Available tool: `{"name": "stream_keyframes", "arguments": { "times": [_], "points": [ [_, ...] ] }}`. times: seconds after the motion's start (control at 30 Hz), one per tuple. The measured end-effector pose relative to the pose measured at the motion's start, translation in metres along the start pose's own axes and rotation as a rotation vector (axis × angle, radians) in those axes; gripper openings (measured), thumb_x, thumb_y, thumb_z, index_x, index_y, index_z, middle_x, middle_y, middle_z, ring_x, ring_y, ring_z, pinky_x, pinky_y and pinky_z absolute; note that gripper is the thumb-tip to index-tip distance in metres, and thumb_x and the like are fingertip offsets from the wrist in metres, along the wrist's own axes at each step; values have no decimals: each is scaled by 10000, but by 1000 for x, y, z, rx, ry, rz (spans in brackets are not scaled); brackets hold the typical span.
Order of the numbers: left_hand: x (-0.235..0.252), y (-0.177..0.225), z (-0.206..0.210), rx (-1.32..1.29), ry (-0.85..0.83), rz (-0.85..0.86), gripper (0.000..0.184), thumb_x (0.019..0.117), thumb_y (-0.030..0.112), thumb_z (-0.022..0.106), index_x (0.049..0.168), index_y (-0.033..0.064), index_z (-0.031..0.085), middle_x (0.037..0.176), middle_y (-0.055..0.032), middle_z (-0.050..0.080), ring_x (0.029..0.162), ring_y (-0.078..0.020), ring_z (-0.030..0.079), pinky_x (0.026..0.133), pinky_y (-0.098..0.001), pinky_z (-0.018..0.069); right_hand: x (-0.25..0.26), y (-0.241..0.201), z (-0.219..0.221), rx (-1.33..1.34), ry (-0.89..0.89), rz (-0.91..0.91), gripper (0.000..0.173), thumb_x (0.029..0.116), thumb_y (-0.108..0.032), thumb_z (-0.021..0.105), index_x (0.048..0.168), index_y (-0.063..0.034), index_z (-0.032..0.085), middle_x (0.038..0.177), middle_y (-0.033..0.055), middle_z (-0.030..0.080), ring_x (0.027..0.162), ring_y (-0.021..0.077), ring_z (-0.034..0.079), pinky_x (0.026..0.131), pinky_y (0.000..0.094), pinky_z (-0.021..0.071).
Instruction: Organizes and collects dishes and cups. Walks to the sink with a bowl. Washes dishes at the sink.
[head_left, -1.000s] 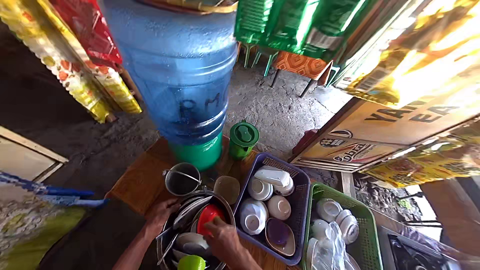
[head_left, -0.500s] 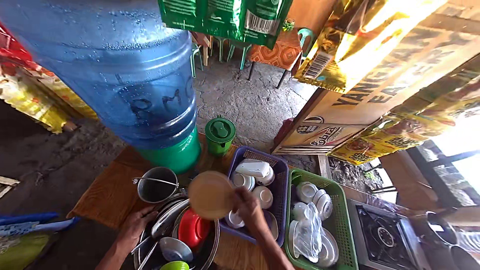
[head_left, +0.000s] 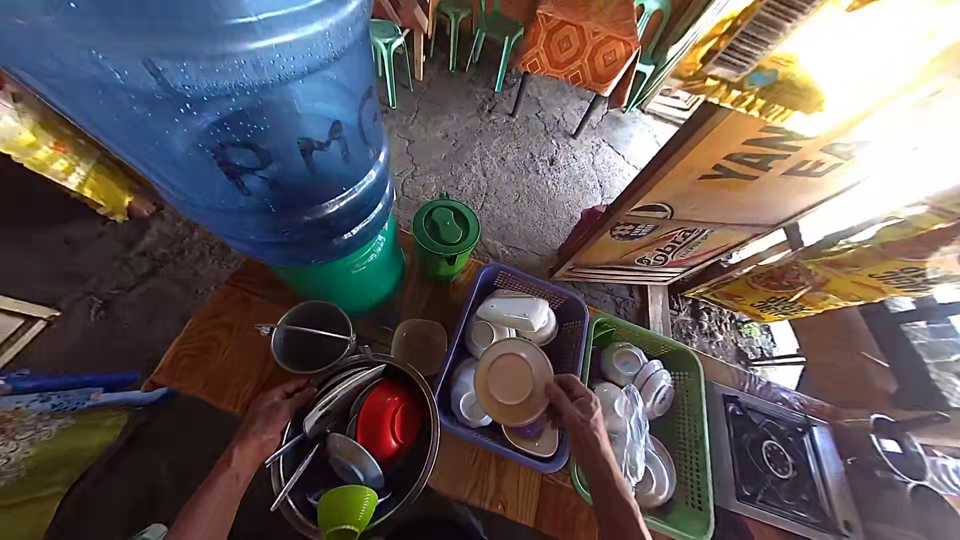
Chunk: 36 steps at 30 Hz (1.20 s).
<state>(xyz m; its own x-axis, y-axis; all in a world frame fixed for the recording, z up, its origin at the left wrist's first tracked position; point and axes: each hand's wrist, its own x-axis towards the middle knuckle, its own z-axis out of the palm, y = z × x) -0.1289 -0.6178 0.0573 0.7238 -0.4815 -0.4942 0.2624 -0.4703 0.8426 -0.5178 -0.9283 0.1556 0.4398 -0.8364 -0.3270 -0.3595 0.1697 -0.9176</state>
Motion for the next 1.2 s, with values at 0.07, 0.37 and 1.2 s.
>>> {"name": "stream_keyframes", "arguments": {
  "times": [0.07,0.37,1.2],
  "points": [
    [4,0,2,9,-5,7,179,969,49,660,1126,-15,717,1036,-110,730,909,-148,680,845,-360,565,2,2,26,-32,-21,52,163,1006,-125,605,1060,24,647,744,95,690,553,177,658,520,331,586],
    [0,3,-3,53,-45,5,222,973,118,677,1167,17,720,1092,-112,733,984,-168,696,903,-390,571,-20,0,102,-660,71,-214,359,983,-240,629,1286,-58,692,1282,220,632,939,315,703,787,501,596],
    [-2,-1,0,-52,-58,36,172,976,55,648,1118,-3,726,1006,-86,743,882,-124,696,825,-334,585,-37,-11,19,-452,119,-222,550,883,-307,779,1329,-10,654,1241,195,655,989,230,695,829,387,611]
  ]
}}
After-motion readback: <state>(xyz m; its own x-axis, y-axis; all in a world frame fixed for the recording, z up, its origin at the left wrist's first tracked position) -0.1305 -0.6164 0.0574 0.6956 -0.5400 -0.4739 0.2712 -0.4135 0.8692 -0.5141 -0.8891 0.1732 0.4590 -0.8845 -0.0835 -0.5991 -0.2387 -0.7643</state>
